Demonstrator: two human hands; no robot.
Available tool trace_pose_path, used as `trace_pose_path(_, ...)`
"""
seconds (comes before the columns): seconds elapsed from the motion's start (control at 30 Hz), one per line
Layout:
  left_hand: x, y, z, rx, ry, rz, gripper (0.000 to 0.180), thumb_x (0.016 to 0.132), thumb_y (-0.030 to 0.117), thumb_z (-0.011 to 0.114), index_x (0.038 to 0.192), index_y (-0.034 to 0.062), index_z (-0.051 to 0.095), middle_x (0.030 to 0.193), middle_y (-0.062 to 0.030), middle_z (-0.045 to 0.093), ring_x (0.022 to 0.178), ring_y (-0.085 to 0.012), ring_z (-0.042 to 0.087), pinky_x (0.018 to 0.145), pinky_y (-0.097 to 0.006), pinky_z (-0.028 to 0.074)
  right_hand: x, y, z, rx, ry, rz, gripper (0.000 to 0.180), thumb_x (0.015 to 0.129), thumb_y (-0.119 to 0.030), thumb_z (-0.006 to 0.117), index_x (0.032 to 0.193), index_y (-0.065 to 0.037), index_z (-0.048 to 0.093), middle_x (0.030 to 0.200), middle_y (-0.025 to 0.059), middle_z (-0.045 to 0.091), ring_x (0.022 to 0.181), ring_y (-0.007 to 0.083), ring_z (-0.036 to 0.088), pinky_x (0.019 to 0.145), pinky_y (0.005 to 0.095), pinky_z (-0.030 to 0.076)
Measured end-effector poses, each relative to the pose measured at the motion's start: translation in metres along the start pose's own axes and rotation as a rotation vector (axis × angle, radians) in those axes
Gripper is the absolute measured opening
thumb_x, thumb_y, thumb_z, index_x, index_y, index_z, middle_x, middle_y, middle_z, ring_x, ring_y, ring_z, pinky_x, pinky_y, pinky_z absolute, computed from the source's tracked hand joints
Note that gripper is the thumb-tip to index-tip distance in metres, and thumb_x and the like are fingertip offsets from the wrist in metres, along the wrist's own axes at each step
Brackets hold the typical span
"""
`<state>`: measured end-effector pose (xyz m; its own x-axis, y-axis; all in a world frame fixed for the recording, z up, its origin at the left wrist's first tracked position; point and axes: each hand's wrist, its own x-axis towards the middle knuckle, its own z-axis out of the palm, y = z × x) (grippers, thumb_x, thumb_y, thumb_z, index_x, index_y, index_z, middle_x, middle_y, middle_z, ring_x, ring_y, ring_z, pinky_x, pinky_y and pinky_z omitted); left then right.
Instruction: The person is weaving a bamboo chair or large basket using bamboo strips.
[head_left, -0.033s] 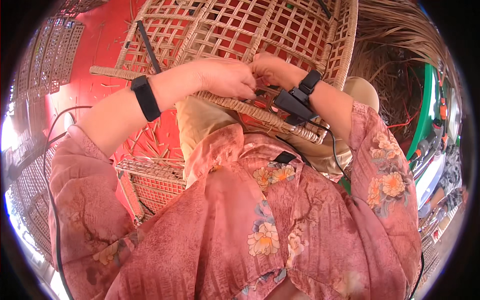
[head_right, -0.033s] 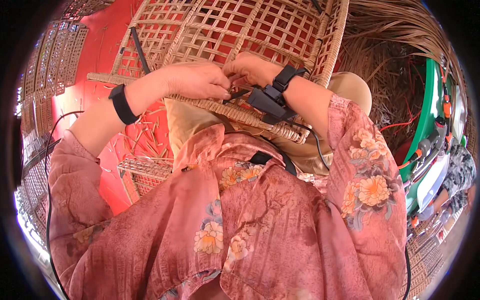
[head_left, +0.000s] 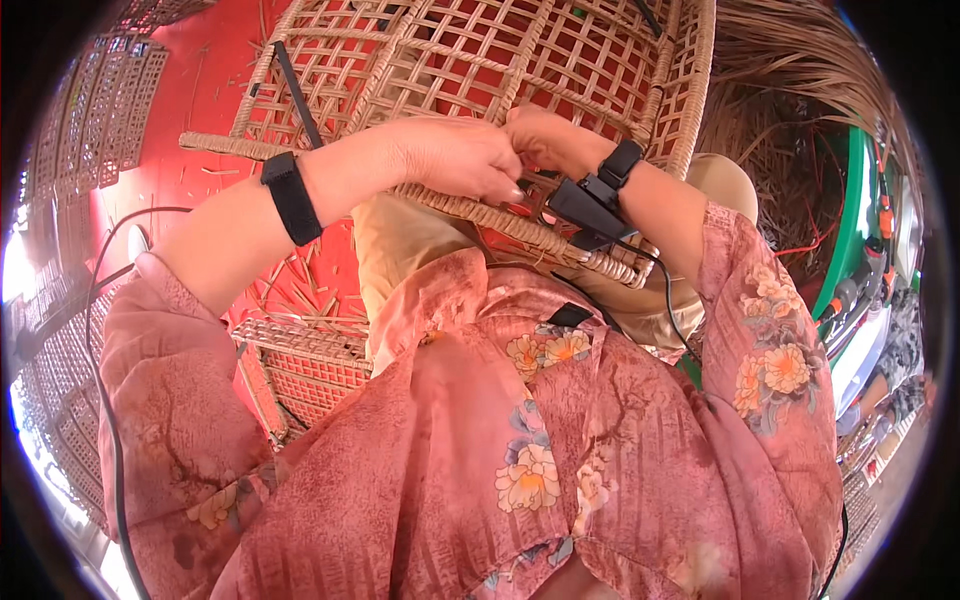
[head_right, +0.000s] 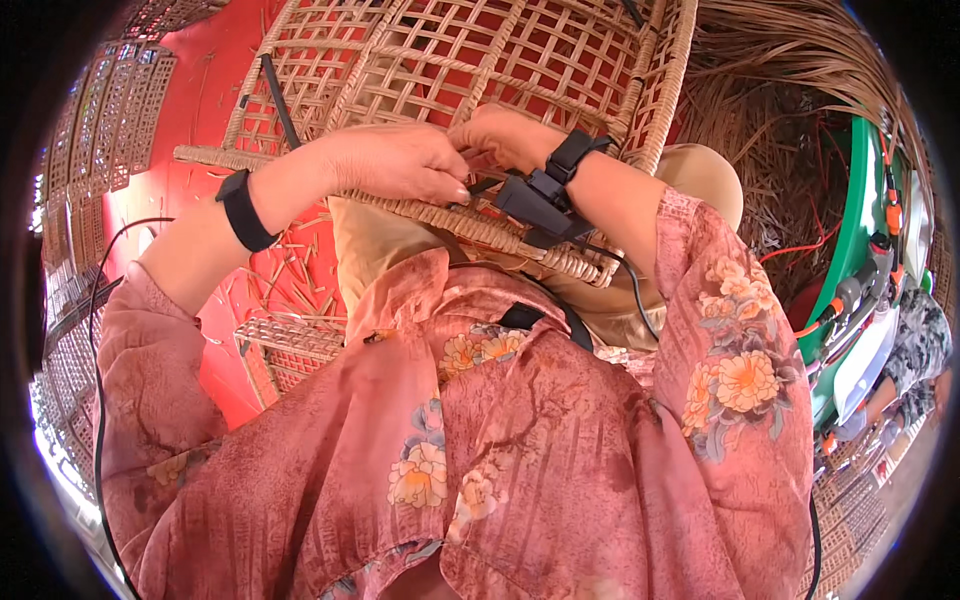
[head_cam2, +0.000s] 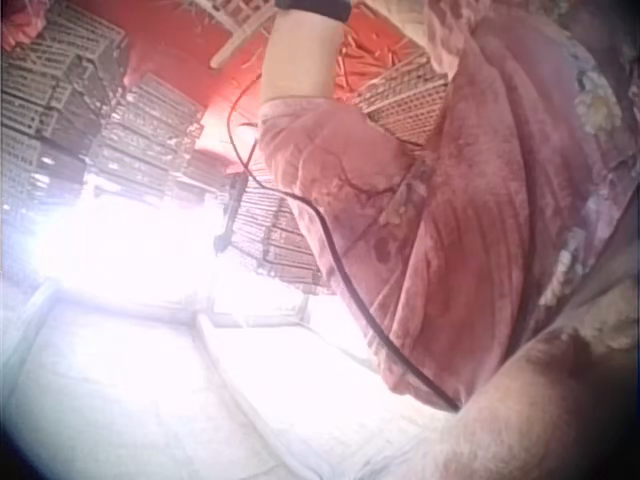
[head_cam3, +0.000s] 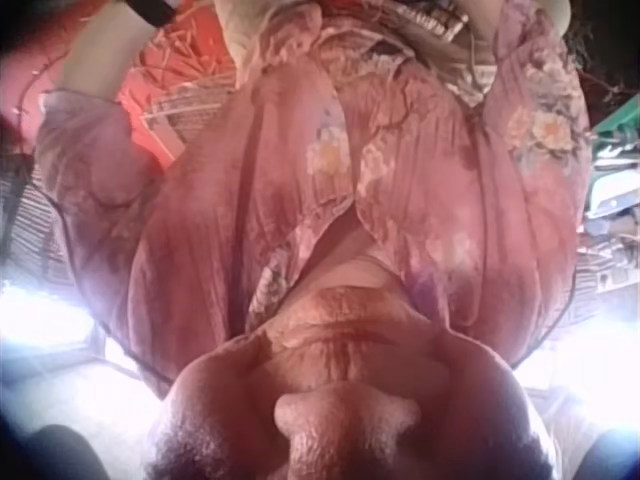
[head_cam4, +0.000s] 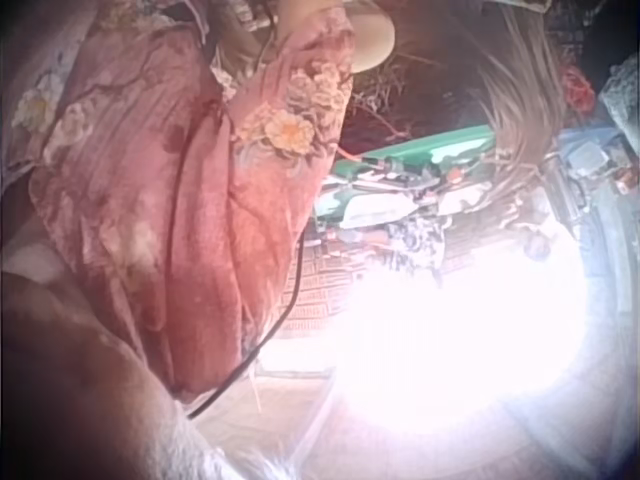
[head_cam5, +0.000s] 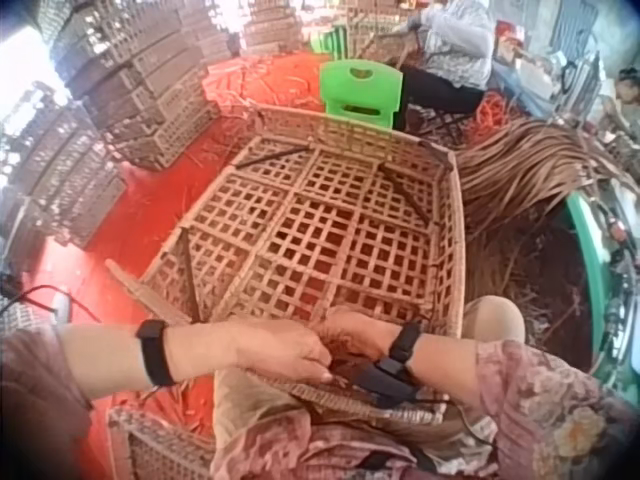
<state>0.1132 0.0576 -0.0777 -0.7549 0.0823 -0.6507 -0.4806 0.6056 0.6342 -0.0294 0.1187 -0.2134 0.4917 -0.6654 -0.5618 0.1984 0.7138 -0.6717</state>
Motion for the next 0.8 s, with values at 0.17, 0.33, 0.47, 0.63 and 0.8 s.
trace_pose_path(0.17, -0.010, 0.008, -0.010, -0.615, -0.185, 0.102, 0.047, 0.090, 0.046, 0.052, 0.086, 0.0019, 0.069, 0.075, -0.0067, 0.067, 0.070, -0.0156, 0.062, 0.069, -0.030, 0.049, -0.010, 0.005, 0.006, 0.087, -0.021, -0.077, 0.010, 0.078, -0.008, 0.062, 0.081, 0.001, 0.066, 0.071, 0.0030, 0.063, 0.064, 0.0120, 0.059, 0.057, 0.0224, 0.046)
trace_pose_path(0.33, 0.006, -0.037, -0.042, -0.348, -0.174, -0.298, 0.048, 0.088, 0.047, 0.056, 0.090, 0.0006, 0.070, 0.082, -0.0100, 0.068, 0.075, -0.0168, 0.064, 0.068, -0.029, 0.051, -0.002, 0.005, 0.023, 0.024, 0.157, 0.022, 0.017, 0.073, 0.001, 0.070, 0.089, 0.000, 0.064, 0.077, 0.0069, 0.063, 0.070, 0.0159, 0.062, 0.060, 0.0269, 0.052)
trace_pose_path(0.47, 0.034, -0.092, -0.023, -0.360, -0.249, -0.453, 0.041, 0.085, 0.044, 0.060, 0.097, 0.0053, 0.068, 0.084, -0.0077, 0.067, 0.066, -0.0169, 0.063, 0.060, -0.032, 0.051, 0.005, -0.002, 0.022, -0.344, 0.288, 0.165, 0.023, 0.072, 0.000, 0.072, 0.093, 0.001, 0.063, 0.081, 0.0069, 0.064, 0.066, 0.0153, 0.061, 0.055, 0.0269, 0.050)
trace_pose_path(0.63, 0.063, -0.108, -0.012, -0.229, -0.294, -0.439, 0.024, 0.087, 0.019, 0.055, 0.097, -0.0017, 0.061, 0.091, -0.0118, 0.066, 0.079, -0.0213, 0.066, 0.067, -0.036, 0.055, 0.016, 0.010, 0.009, -0.567, 0.323, 0.041, 0.017, 0.066, -0.005, 0.077, 0.075, 0.001, 0.063, 0.066, 0.0056, 0.062, 0.055, 0.0115, 0.058, 0.046, 0.0236, 0.045)
trace_pose_path(0.8, 0.078, -0.109, -0.001, -0.273, -0.267, -0.420, 0.024, 0.083, 0.011, 0.056, 0.104, -0.0005, 0.058, 0.092, -0.0111, 0.066, 0.080, -0.0221, 0.066, 0.067, -0.037, 0.055, 0.019, 0.011, 0.014, -0.439, 0.325, 0.087, 0.016, 0.067, -0.006, 0.076, 0.072, -0.001, 0.061, 0.060, 0.0043, 0.061, 0.049, 0.0119, 0.058, 0.043, 0.0232, 0.044)
